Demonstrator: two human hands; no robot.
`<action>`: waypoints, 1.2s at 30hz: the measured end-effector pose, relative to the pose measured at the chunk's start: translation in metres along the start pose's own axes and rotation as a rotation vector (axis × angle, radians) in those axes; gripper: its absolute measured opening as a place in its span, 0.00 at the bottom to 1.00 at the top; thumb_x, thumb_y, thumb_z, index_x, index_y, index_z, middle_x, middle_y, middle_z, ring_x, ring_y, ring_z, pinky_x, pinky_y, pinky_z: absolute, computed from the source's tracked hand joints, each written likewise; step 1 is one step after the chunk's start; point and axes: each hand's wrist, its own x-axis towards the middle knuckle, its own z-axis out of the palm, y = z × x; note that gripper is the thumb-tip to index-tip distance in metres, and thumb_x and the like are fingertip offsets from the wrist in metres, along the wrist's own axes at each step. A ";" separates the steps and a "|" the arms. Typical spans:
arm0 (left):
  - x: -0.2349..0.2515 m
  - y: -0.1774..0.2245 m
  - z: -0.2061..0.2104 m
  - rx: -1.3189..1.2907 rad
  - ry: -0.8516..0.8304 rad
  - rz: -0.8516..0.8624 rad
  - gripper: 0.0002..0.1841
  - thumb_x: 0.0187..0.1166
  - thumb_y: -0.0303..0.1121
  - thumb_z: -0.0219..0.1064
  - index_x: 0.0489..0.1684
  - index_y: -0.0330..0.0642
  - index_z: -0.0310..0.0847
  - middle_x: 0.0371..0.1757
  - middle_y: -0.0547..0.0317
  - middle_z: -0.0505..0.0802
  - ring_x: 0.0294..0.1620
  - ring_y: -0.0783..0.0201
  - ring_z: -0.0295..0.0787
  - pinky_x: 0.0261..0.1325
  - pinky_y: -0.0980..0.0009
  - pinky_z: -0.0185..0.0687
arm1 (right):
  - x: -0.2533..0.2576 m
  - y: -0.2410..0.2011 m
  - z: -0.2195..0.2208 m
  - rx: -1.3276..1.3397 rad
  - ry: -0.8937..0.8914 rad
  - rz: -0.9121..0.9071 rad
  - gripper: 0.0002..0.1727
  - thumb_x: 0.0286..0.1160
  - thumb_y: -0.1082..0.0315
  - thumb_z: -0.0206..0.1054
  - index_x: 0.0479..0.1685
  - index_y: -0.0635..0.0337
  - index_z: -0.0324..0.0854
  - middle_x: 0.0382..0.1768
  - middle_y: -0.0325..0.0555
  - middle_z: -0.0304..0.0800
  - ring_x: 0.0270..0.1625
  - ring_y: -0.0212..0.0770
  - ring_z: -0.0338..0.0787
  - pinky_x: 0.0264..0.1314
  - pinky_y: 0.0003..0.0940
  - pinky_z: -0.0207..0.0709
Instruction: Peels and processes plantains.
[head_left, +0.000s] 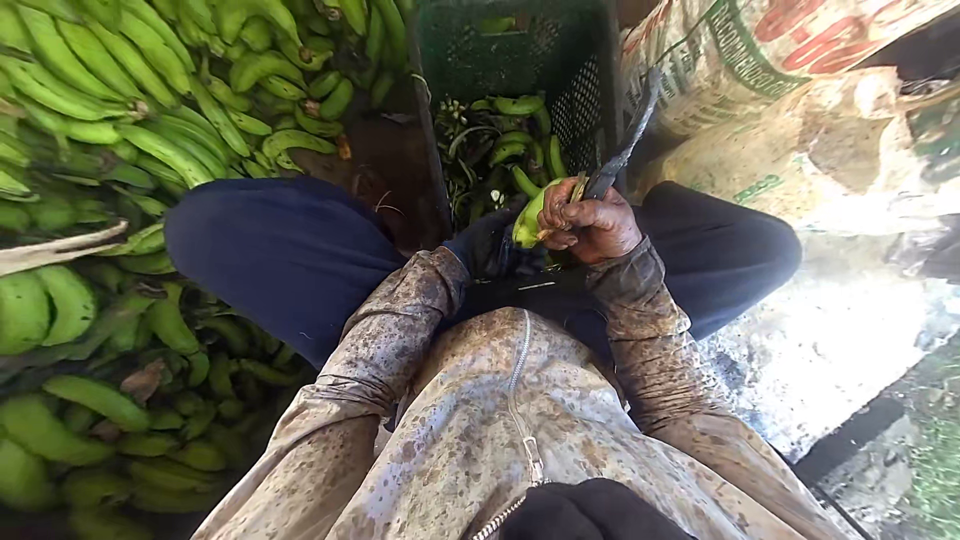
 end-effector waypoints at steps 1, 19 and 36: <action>0.003 0.010 -0.002 -0.003 -0.071 0.064 0.23 0.94 0.53 0.41 0.63 0.51 0.77 0.45 0.61 0.90 0.45 0.65 0.89 0.46 0.65 0.89 | 0.001 -0.002 0.001 -0.006 -0.049 0.012 0.04 0.71 0.65 0.70 0.31 0.53 0.85 0.24 0.34 0.85 0.20 0.27 0.77 0.21 0.23 0.69; -0.010 0.062 -0.054 0.287 1.159 1.140 0.25 0.74 0.28 0.75 0.70 0.33 0.75 0.56 0.49 0.89 0.49 0.63 0.90 0.51 0.67 0.90 | 0.040 0.104 0.017 -1.106 0.405 0.547 0.28 0.96 0.49 0.47 0.57 0.67 0.82 0.43 0.61 0.89 0.49 0.56 0.90 0.58 0.58 0.80; -0.013 0.067 -0.041 0.118 1.281 0.905 0.38 0.82 0.36 0.71 0.90 0.45 0.52 0.62 0.45 0.85 0.45 0.61 0.89 0.50 0.64 0.90 | 0.072 0.132 -0.005 -1.084 0.271 0.675 0.32 0.96 0.47 0.44 0.71 0.67 0.77 0.57 0.69 0.90 0.63 0.65 0.90 0.69 0.66 0.79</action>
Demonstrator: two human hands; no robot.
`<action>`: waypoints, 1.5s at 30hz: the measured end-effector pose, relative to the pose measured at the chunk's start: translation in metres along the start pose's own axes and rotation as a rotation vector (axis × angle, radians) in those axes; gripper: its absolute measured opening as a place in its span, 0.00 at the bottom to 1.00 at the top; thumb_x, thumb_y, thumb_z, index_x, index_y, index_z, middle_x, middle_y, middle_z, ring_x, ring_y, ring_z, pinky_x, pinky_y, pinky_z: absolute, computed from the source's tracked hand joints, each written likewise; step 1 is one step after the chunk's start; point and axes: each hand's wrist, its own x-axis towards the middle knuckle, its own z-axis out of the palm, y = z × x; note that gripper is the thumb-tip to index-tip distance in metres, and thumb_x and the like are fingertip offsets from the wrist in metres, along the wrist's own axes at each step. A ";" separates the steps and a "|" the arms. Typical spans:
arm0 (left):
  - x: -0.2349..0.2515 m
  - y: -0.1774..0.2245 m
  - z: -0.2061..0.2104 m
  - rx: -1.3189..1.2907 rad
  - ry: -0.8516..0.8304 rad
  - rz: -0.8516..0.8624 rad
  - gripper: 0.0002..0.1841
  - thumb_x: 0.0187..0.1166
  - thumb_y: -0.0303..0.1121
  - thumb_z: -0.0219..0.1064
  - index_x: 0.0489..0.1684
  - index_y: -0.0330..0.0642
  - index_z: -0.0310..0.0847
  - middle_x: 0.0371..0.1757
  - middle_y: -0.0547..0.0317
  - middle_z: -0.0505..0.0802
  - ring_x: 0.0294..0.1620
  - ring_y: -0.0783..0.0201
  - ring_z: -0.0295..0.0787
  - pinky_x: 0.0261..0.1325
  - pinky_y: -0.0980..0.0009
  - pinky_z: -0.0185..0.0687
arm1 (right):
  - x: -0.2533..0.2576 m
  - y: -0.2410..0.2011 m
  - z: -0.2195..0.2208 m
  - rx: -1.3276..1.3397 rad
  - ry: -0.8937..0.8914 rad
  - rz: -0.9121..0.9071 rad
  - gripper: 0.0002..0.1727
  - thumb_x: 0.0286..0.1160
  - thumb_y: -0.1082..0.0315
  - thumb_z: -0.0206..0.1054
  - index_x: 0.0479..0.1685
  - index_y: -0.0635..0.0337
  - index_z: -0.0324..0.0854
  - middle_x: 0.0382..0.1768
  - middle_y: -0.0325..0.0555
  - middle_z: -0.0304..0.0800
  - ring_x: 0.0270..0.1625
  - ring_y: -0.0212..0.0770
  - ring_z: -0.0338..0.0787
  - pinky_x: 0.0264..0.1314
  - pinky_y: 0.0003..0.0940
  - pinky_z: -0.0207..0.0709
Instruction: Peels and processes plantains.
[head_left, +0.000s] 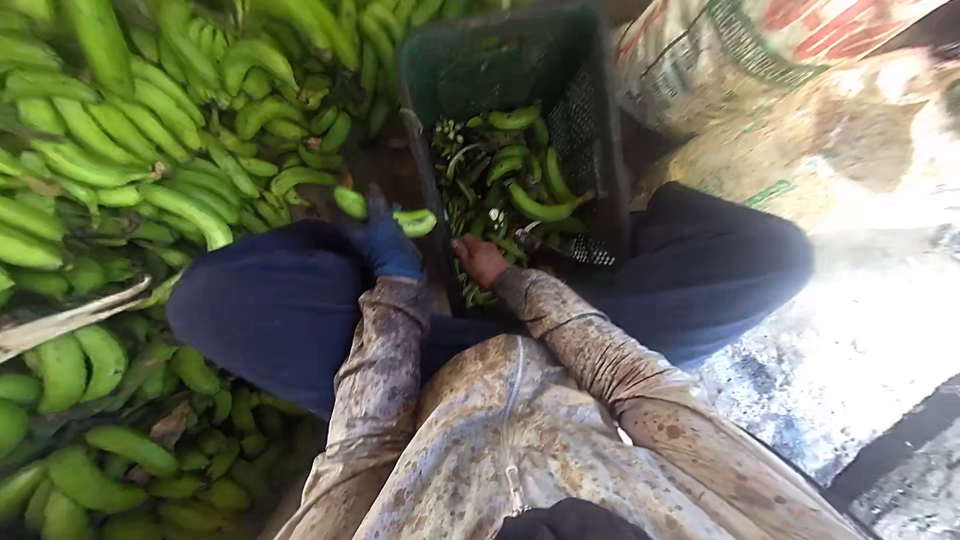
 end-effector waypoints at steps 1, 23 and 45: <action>-0.003 0.005 0.001 -0.008 0.002 -0.054 0.36 0.84 0.37 0.68 0.90 0.46 0.53 0.60 0.47 0.86 0.43 0.63 0.89 0.48 0.65 0.90 | -0.001 0.000 -0.010 -0.004 0.017 -0.001 0.31 0.95 0.46 0.48 0.71 0.66 0.77 0.55 0.68 0.90 0.62 0.66 0.91 0.68 0.67 0.79; 0.011 -0.011 0.031 -0.529 -0.731 -0.681 0.27 0.92 0.57 0.39 0.60 0.44 0.74 0.35 0.53 0.85 0.24 0.60 0.84 0.24 0.64 0.87 | 0.004 0.050 -0.135 -0.532 0.054 0.437 0.21 0.77 0.63 0.68 0.58 0.74 0.83 0.63 0.75 0.85 0.67 0.75 0.85 0.62 0.79 0.75; -0.020 -0.002 0.011 -0.372 -0.808 -0.404 0.23 0.94 0.52 0.44 0.68 0.47 0.74 0.40 0.54 0.89 0.28 0.63 0.87 0.27 0.67 0.88 | -0.079 0.018 -0.135 -0.050 0.207 -0.136 0.31 0.68 0.66 0.75 0.73 0.62 0.74 0.60 0.60 0.90 0.62 0.56 0.91 0.67 0.60 0.81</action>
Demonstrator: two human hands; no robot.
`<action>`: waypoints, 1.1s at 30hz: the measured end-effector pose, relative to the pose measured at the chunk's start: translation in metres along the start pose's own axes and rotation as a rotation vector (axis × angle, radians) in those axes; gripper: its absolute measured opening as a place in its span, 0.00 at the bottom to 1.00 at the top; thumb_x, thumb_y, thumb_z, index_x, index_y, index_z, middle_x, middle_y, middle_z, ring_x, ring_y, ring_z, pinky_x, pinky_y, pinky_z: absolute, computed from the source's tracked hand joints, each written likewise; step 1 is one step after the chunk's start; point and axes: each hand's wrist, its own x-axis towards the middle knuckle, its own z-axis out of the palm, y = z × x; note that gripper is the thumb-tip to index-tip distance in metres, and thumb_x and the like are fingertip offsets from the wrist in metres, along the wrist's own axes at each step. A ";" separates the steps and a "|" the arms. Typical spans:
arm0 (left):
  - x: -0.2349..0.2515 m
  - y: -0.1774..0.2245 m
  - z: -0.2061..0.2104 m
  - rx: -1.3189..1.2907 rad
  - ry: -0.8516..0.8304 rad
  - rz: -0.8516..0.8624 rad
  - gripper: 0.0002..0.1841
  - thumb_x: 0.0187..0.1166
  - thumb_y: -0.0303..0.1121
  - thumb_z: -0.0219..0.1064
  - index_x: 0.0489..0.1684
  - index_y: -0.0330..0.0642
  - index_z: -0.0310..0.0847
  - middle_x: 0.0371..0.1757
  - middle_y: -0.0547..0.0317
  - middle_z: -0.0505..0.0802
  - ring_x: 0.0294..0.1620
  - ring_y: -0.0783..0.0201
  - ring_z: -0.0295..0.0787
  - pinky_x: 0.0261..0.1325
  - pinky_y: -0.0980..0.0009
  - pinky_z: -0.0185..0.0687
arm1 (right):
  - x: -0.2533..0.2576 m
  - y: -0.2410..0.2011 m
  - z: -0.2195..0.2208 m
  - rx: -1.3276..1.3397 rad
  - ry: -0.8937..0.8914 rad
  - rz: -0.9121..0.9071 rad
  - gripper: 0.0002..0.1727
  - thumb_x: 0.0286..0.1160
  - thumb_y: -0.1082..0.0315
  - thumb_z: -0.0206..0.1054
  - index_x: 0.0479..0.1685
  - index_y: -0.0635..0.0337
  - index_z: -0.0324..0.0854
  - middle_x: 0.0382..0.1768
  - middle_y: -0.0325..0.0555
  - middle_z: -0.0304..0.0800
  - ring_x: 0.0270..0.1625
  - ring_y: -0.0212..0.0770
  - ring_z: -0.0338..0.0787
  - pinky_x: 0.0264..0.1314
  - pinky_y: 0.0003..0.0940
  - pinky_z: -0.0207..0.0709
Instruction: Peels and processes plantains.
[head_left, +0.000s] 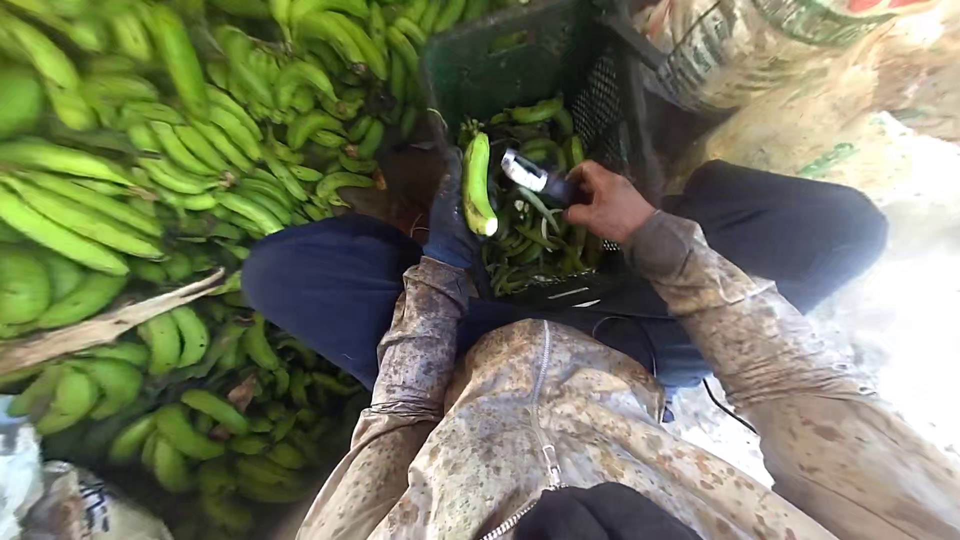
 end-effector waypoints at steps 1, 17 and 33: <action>-0.002 0.001 0.001 0.021 -0.026 0.028 0.22 0.94 0.50 0.44 0.70 0.47 0.74 0.42 0.55 0.89 0.31 0.64 0.87 0.31 0.68 0.89 | -0.003 -0.004 0.002 0.000 -0.016 -0.048 0.31 0.66 0.66 0.79 0.71 0.63 0.75 0.58 0.60 0.91 0.60 0.56 0.92 0.67 0.59 0.82; -0.026 0.018 0.034 0.193 0.235 0.104 0.18 0.91 0.45 0.55 0.66 0.43 0.78 0.43 0.54 0.91 0.38 0.63 0.90 0.41 0.65 0.90 | -0.015 -0.012 0.038 0.028 -0.046 -0.516 0.29 0.90 0.47 0.54 0.65 0.64 0.83 0.54 0.57 0.92 0.58 0.51 0.91 0.68 0.53 0.80; -0.028 0.009 0.023 0.249 0.111 0.089 0.21 0.92 0.50 0.51 0.67 0.45 0.78 0.42 0.54 0.91 0.34 0.62 0.90 0.33 0.64 0.90 | -0.005 -0.016 0.025 -0.024 0.170 -0.356 0.34 0.84 0.38 0.58 0.64 0.62 0.82 0.52 0.58 0.91 0.55 0.56 0.92 0.62 0.61 0.83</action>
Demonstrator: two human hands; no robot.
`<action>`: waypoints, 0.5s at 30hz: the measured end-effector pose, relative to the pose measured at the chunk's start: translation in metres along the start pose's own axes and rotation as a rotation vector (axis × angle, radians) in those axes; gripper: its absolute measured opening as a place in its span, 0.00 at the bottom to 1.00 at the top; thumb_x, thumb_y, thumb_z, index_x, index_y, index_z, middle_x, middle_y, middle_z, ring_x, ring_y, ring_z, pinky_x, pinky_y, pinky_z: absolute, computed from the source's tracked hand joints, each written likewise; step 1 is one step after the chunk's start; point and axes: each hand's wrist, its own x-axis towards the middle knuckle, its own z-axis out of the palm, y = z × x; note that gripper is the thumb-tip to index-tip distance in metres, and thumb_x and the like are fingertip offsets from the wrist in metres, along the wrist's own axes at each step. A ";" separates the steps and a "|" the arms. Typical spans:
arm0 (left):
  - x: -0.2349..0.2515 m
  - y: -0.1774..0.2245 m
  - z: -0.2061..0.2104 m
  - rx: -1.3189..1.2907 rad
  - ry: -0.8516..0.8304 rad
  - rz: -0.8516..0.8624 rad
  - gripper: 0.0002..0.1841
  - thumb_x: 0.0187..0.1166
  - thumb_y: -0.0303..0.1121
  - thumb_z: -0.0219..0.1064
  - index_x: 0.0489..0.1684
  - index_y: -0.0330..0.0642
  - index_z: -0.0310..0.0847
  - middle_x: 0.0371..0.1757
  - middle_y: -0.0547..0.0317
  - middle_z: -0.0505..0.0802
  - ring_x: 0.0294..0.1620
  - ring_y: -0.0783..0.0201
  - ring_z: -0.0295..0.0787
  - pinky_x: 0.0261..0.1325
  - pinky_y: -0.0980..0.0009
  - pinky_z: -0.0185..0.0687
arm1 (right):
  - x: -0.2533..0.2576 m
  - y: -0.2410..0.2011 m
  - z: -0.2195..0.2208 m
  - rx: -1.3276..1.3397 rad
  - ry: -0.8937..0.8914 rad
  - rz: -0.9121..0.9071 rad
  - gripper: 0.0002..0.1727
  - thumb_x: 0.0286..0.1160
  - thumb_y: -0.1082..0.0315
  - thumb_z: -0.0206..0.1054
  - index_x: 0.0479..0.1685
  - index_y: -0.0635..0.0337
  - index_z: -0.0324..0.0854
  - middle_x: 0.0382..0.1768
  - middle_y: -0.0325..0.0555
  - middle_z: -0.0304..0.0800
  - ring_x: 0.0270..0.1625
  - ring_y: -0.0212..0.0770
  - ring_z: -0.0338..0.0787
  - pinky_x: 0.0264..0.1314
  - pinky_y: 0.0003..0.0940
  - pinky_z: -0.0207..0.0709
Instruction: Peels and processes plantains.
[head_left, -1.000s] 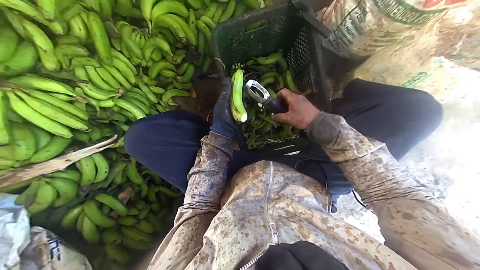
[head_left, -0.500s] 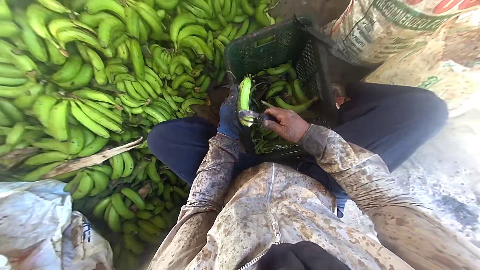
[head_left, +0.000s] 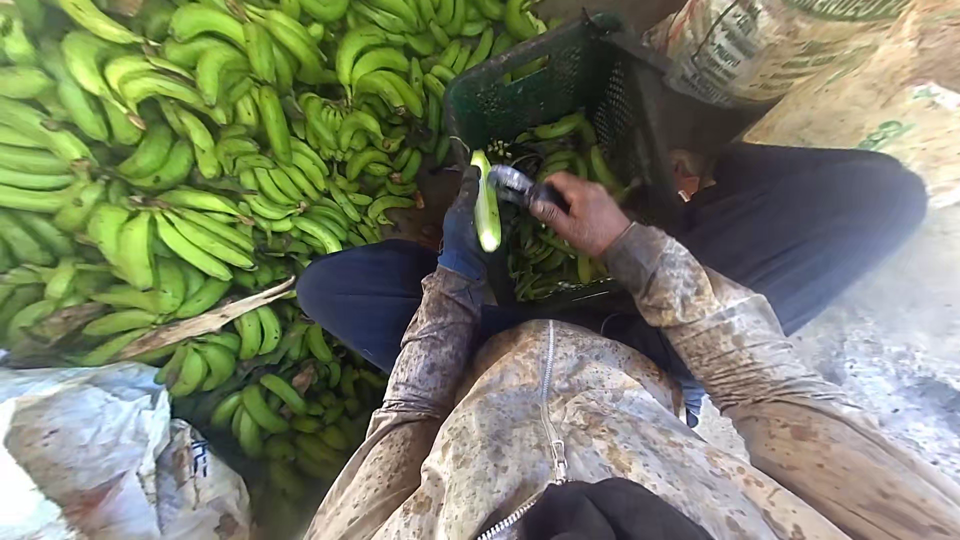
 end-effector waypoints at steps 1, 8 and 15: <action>0.004 0.000 0.001 0.002 0.042 0.037 0.20 0.91 0.47 0.55 0.68 0.44 0.77 0.46 0.55 0.91 0.39 0.64 0.90 0.41 0.64 0.91 | -0.007 -0.005 0.008 0.003 -0.053 -0.051 0.32 0.86 0.40 0.57 0.62 0.63 0.83 0.53 0.59 0.91 0.56 0.56 0.93 0.62 0.61 0.83; -0.018 -0.001 0.001 0.022 -0.383 -0.263 0.26 0.95 0.53 0.36 0.70 0.47 0.73 0.37 0.51 0.90 0.22 0.61 0.87 0.19 0.67 0.86 | 0.033 0.010 -0.028 -0.193 0.040 0.272 0.36 0.85 0.35 0.56 0.68 0.61 0.79 0.65 0.64 0.86 0.65 0.66 0.89 0.65 0.70 0.78; 0.013 -0.009 0.007 0.164 0.229 0.171 0.21 0.95 0.43 0.48 0.73 0.37 0.72 0.54 0.51 0.89 0.51 0.63 0.89 0.55 0.61 0.90 | -0.006 -0.006 0.018 0.030 -0.086 0.023 0.32 0.82 0.42 0.67 0.66 0.63 0.78 0.51 0.59 0.90 0.53 0.58 0.93 0.60 0.61 0.84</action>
